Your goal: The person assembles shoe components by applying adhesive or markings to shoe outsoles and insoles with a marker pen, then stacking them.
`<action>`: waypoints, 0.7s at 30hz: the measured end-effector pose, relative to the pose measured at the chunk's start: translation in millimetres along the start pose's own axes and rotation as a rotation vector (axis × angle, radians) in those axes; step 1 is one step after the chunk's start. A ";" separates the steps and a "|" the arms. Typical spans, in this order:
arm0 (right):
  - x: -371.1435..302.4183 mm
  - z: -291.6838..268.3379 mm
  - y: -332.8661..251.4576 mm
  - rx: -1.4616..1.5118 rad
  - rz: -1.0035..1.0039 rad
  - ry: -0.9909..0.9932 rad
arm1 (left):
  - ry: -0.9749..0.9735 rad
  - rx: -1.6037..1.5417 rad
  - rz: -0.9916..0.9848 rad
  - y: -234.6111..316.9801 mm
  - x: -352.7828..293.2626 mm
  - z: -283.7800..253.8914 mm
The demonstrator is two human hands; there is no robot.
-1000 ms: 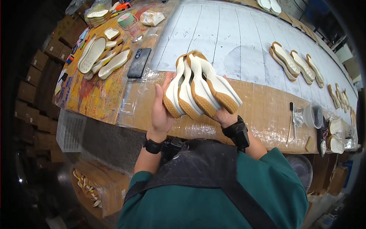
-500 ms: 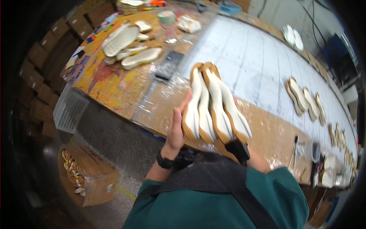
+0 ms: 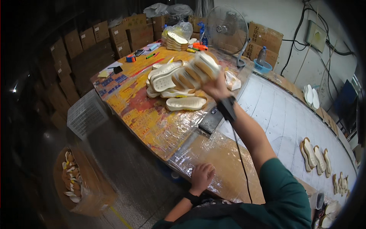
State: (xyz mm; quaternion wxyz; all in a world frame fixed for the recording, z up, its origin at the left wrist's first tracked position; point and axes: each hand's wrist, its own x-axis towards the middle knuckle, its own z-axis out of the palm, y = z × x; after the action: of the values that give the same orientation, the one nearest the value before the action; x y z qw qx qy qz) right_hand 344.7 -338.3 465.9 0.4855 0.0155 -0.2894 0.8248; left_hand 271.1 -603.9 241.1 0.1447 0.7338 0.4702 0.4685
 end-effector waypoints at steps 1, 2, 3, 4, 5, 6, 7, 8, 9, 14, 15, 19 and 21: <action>36.3 -8.1 -12.6 -0.192 -0.012 -0.016 | -0.011 -0.003 0.014 2.1 5.1 5.0; 65.5 -3.1 -13.4 -0.325 -0.006 0.085 | -0.011 0.010 0.022 2.2 4.4 6.0; 86.4 1.9 -8.0 -0.457 0.000 0.186 | 0.017 -0.002 0.012 1.4 2.1 5.8; 98.6 4.5 4.7 -0.450 -0.004 0.175 | 0.045 -0.016 0.000 -1.3 0.0 3.6; 105.5 5.4 14.3 -0.575 0.041 0.310 | 0.045 -0.012 0.005 -1.9 -0.1 3.1; 106.9 3.9 20.2 -0.702 0.085 0.449 | 0.056 -0.013 0.017 -2.6 0.1 3.0; 102.1 -10.3 28.0 -0.708 0.165 0.422 | 0.071 -0.017 0.022 -2.0 0.3 4.2; 86.9 -16.6 44.3 -0.732 0.273 0.264 | 0.099 0.007 0.005 -3.7 -2.7 0.7; 69.1 -29.8 51.1 -0.773 0.359 0.198 | 0.101 0.001 0.001 -5.0 -4.0 0.1; -77.6 -65.0 26.4 -1.066 0.672 0.234 | 0.087 -0.023 -0.012 -6.9 -1.4 -4.3; -112.1 -64.5 16.0 -1.076 0.632 0.391 | 0.059 -0.045 -0.012 -8.5 -1.2 -4.2; -262.3 -88.5 -55.8 -0.983 0.339 0.902 | 0.041 -0.003 -0.020 -4.1 4.5 3.1; -341.4 -78.9 -81.2 -1.030 0.190 1.170 | -0.008 -0.013 0.019 1.5 7.0 4.9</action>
State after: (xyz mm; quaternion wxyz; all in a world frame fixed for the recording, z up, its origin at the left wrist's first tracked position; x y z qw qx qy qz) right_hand 610.9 -540.4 333.1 0.4325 -0.6734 -0.3325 0.4989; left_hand 276.8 -597.8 243.5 0.1468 0.7393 0.4593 0.4700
